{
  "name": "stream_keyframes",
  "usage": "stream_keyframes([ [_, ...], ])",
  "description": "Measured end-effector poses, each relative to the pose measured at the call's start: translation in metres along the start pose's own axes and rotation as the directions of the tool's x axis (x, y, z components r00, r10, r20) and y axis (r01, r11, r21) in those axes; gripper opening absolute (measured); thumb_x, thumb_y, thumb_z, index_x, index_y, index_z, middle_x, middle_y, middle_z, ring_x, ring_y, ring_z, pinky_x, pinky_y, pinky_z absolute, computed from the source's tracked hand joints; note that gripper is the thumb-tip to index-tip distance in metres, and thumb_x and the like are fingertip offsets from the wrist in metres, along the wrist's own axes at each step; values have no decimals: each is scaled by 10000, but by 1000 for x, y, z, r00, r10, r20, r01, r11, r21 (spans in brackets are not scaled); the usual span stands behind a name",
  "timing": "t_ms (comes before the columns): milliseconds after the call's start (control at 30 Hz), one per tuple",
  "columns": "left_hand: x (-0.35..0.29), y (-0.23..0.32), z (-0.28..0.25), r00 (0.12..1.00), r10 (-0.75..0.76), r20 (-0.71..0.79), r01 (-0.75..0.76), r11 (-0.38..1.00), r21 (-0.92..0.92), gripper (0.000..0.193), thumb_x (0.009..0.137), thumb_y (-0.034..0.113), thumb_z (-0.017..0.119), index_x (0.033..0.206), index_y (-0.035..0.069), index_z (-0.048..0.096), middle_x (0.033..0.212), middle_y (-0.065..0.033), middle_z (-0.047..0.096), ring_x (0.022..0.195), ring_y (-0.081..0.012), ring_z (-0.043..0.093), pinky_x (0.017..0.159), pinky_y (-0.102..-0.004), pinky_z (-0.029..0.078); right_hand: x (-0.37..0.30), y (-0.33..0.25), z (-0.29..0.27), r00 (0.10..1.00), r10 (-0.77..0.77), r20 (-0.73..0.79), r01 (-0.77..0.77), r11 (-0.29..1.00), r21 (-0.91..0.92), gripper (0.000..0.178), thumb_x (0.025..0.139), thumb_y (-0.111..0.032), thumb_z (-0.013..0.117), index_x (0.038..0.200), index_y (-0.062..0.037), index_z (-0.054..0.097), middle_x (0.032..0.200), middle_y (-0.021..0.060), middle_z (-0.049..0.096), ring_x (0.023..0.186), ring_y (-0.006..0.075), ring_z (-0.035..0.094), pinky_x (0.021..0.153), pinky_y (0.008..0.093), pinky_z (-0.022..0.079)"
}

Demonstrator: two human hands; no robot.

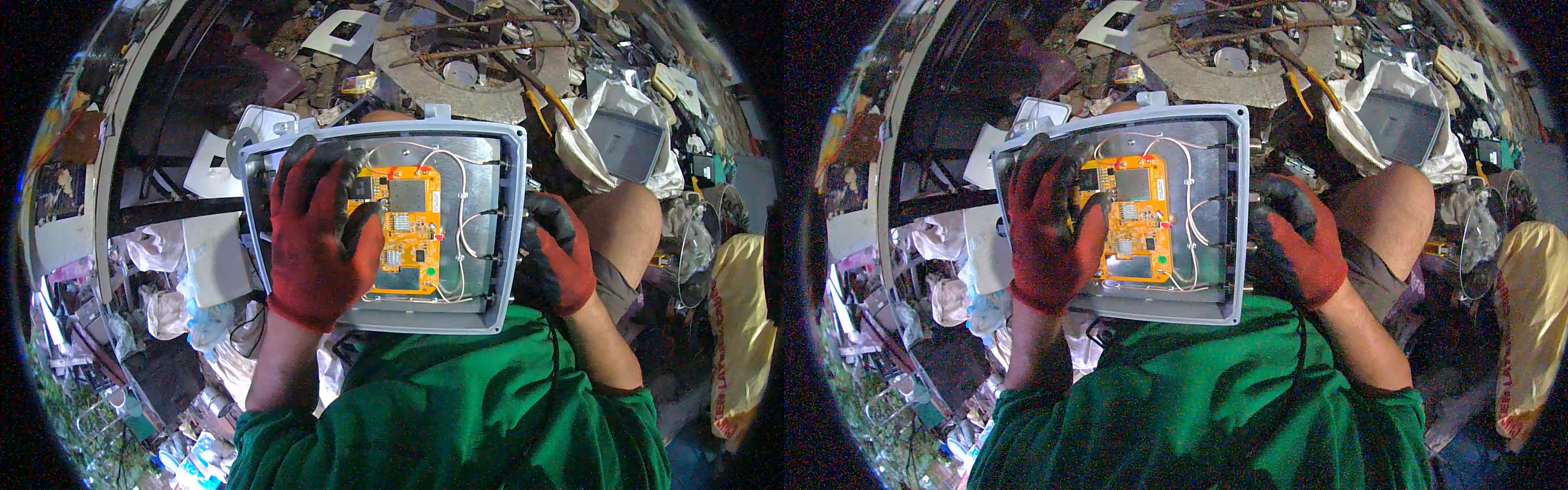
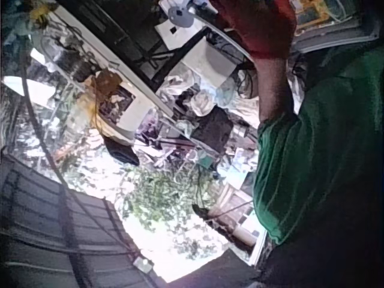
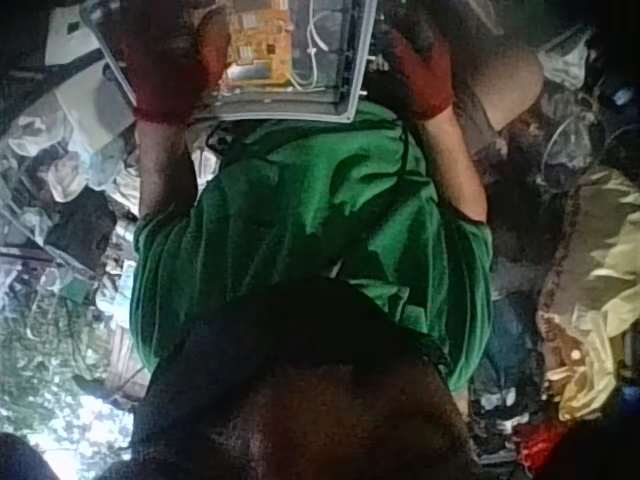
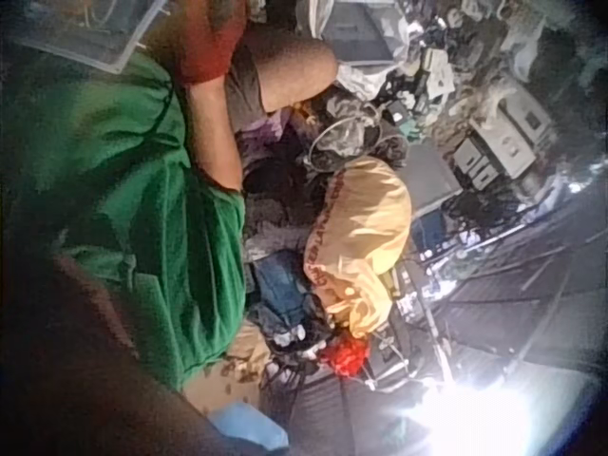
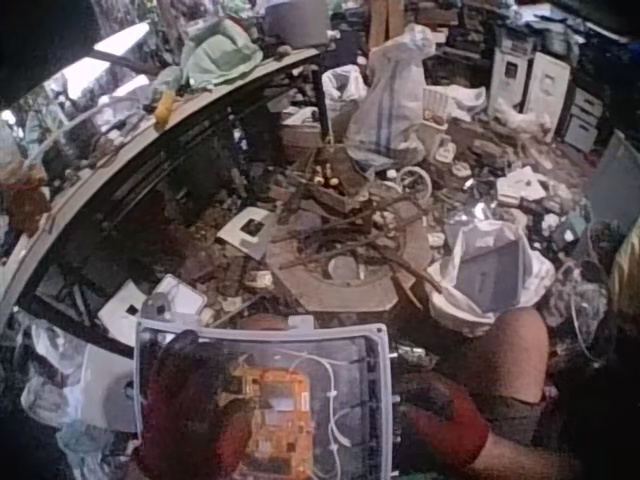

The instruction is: The person disassembles an electronic enclosure using pliers and by hand, removing the casing and inspecting internal components.

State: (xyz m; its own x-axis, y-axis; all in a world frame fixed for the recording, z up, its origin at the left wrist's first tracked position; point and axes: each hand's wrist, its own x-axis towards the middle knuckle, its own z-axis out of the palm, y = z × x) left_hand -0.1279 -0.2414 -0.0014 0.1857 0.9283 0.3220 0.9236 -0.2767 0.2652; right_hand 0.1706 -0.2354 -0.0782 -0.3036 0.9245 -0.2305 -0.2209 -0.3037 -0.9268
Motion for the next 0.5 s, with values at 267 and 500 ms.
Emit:
stream_keyframes([
  [267,-8,-2,8,999,-33,-16,32,999,-40,540,773,134,725,1268,-21,576,1239,-253,568,1141,-433,555,997,-491,451,0,3,0,1000,8,-12,-9,999,-51,384,958,-121,587,1313,13,526,1165,95,641,1070,171,610,973,331,478],
  [500,13,1,8,994,-87,-60,87,996,0,474,808,100,723,1261,30,603,1199,-188,628,1134,-367,599,1021,-433,465,1,7,-4,999,-19,28,20,999,-39,391,960,-114,580,1326,11,522,1202,100,633,1106,164,598,994,327,467],
])
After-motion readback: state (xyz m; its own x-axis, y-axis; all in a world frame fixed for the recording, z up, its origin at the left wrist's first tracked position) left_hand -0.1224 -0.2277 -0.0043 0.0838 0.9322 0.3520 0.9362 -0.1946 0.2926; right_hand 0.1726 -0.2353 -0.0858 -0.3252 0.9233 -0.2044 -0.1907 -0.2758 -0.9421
